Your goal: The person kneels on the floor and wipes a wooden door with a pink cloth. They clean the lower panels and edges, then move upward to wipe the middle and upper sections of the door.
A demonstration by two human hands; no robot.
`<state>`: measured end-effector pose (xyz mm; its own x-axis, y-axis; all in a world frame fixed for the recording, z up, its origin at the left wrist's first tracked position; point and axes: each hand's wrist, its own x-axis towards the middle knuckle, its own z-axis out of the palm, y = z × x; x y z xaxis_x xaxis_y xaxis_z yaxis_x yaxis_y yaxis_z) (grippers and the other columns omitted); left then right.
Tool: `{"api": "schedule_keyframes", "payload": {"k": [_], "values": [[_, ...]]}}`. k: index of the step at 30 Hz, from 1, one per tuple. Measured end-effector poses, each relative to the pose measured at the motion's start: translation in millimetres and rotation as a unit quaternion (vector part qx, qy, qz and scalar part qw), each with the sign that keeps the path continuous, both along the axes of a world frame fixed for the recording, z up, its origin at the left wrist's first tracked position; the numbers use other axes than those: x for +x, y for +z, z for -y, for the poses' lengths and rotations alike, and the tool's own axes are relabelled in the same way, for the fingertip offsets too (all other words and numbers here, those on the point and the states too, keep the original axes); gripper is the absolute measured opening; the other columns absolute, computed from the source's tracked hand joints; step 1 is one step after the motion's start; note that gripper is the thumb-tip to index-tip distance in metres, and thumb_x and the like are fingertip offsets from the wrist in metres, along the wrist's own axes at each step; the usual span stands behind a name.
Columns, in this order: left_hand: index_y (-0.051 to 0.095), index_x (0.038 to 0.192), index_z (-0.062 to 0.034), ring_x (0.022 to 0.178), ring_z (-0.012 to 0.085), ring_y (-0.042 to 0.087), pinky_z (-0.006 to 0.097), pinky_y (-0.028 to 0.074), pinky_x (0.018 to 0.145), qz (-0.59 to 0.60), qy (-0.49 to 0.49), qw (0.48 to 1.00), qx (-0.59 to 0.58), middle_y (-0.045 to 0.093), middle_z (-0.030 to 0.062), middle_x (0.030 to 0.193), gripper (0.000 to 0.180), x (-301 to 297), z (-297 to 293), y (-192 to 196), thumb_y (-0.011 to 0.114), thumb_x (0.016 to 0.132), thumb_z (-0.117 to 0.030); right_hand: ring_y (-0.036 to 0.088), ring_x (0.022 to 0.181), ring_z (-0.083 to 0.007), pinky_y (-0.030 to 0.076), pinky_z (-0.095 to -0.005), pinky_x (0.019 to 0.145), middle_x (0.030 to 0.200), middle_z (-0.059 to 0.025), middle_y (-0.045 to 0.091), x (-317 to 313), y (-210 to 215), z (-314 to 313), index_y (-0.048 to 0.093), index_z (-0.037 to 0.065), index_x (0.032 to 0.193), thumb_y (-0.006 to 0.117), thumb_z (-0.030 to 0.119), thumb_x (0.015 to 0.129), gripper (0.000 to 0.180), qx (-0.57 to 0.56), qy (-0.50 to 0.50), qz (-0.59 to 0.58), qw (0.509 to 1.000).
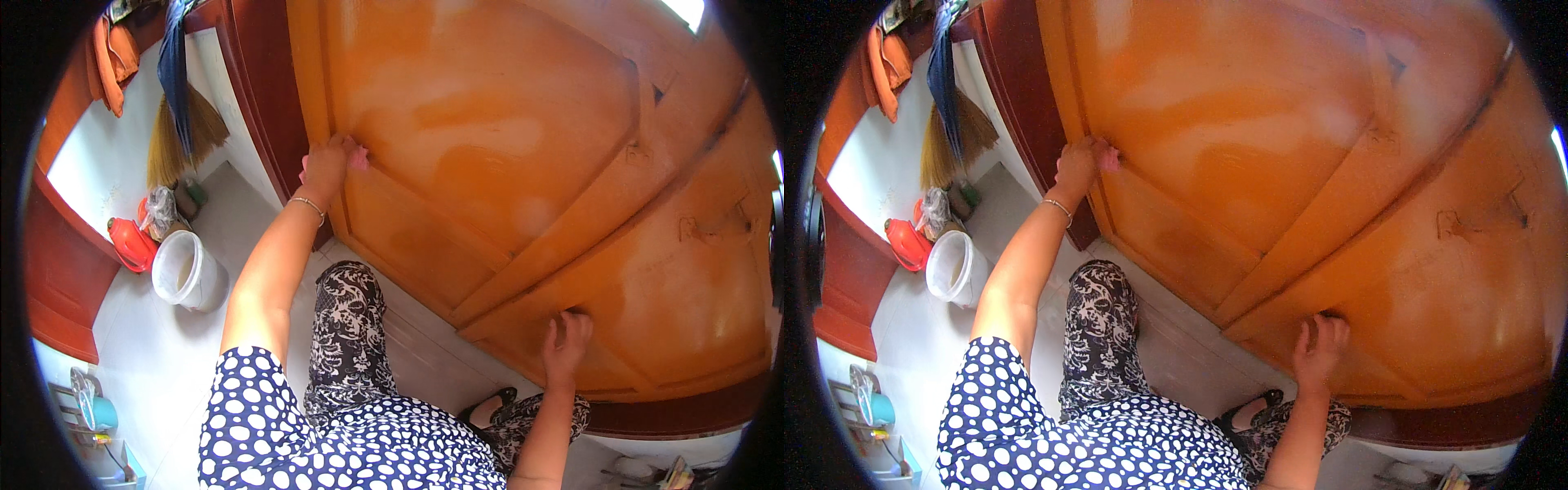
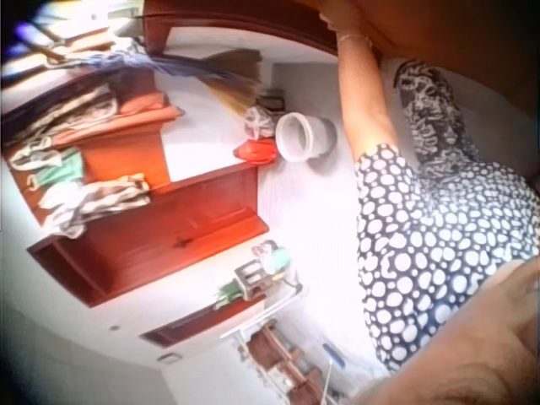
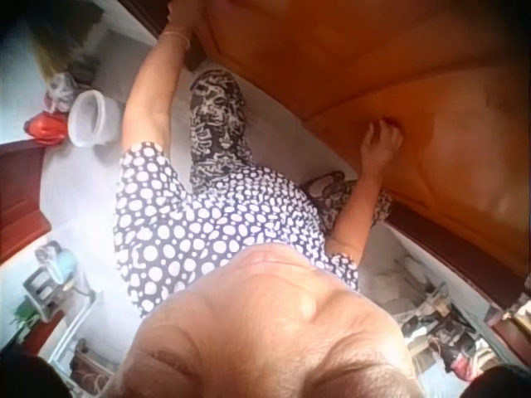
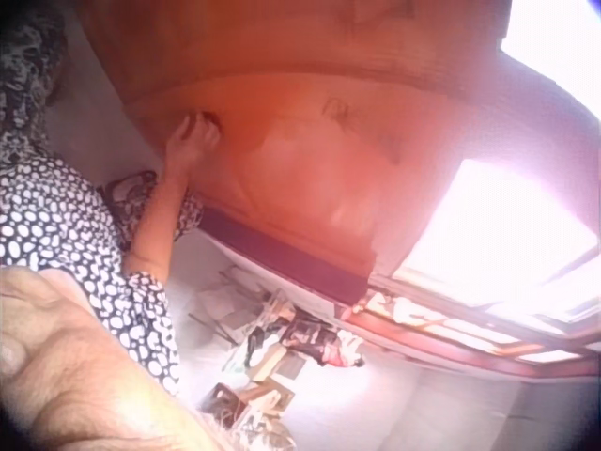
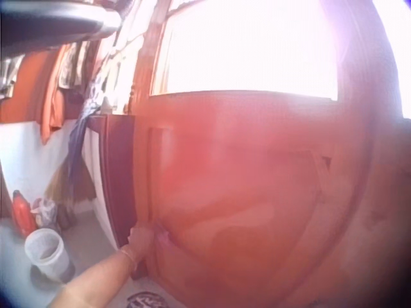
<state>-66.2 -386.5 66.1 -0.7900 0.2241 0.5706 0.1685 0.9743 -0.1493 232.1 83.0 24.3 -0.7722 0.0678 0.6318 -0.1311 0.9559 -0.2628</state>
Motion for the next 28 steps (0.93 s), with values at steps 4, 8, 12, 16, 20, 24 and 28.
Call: {"api": "schedule_keyframes", "payload": {"k": [4,8,12,16,20,24,28], "values": [[0.065,0.107,-0.0105,0.103,0.0296,0.062,0.042,0.049,0.082,0.038,0.071,0.997,-0.019,0.064,0.0101,0.106,0.027,-3,6,12,0.063,0.080,-0.010,0.052,0.102,-0.0403,0.043,-0.0499,0.092,0.104,-0.0181,0.056,2,5,1,0.062,0.000,0.102,0.067,0.008,0.087,0.018,0.011,-0.017,0.016,1.000],[0.069,0.093,-0.0148,0.103,0.0246,0.062,0.039,0.048,0.083,0.067,0.109,0.992,-0.011,0.064,0.0045,0.104,0.013,-1,-7,23,0.060,0.084,-0.016,0.051,0.098,-0.0376,0.042,-0.0471,0.090,0.100,-0.0168,0.056,4,10,11,0.061,0.000,0.101,0.066,0.005,0.086,0.017,0.019,-0.031,0.003,0.999],[0.069,0.096,-0.0113,0.103,0.0287,0.062,0.041,0.049,0.085,0.056,0.080,0.995,0.020,0.065,0.0083,0.106,0.018,-3,-15,14,0.062,0.080,-0.010,0.051,0.097,-0.0376,0.042,-0.0462,0.089,0.100,-0.0171,0.055,0,13,14,0.060,-0.001,0.100,0.066,0.004,0.085,0.017,0.042,-0.016,-0.025,0.999],[0.069,0.099,-0.0088,0.103,0.0318,0.063,0.042,0.051,0.087,0.090,0.053,0.994,0.020,0.066,0.0111,0.105,0.027,5,-32,3,0.064,0.074,-0.001,0.051,0.098,-0.0389,0.042,-0.0463,0.088,0.101,-0.0176,0.056,0,17,22,0.061,-0.001,0.100,0.067,0.005,0.085,0.018,0.007,-0.026,-0.004,1.000],[0.072,0.094,-0.0139,0.102,0.0268,0.064,0.040,0.051,0.083,0.097,-0.036,0.994,0.023,0.068,0.0046,0.105,0.017,44,-70,6,0.062,0.080,-0.012,0.051,0.098,-0.0396,0.042,-0.0462,0.088,0.101,-0.0182,0.056,-1,14,20,0.061,-0.001,0.101,0.068,0.006,0.084,0.020,0.013,-0.032,-0.002,0.999],[0.074,0.096,-0.0155,0.107,0.0238,0.061,0.042,0.050,0.087,0.140,-0.218,0.962,0.090,0.066,0.0050,0.118,0.021,77,-106,7,0.061,0.080,-0.016,0.050,0.100,-0.0392,0.042,-0.0499,0.089,0.105,-0.0177,0.055,0,9,13,0.062,0.000,0.106,0.068,0.014,0.086,0.025,0.019,-0.023,0.009,1.000],[0.074,0.104,-0.0157,0.117,0.0223,0.056,0.045,0.048,0.093,0.210,-0.216,0.938,0.173,0.062,0.0075,0.129,0.028,104,-150,0,0.064,0.080,-0.026,0.049,0.104,-0.0378,0.040,-0.0495,0.092,0.108,-0.0172,0.054,0,7,12,0.062,0.001,0.109,0.068,0.016,0.087,0.028,0.037,-0.031,0.018,0.999]]}}
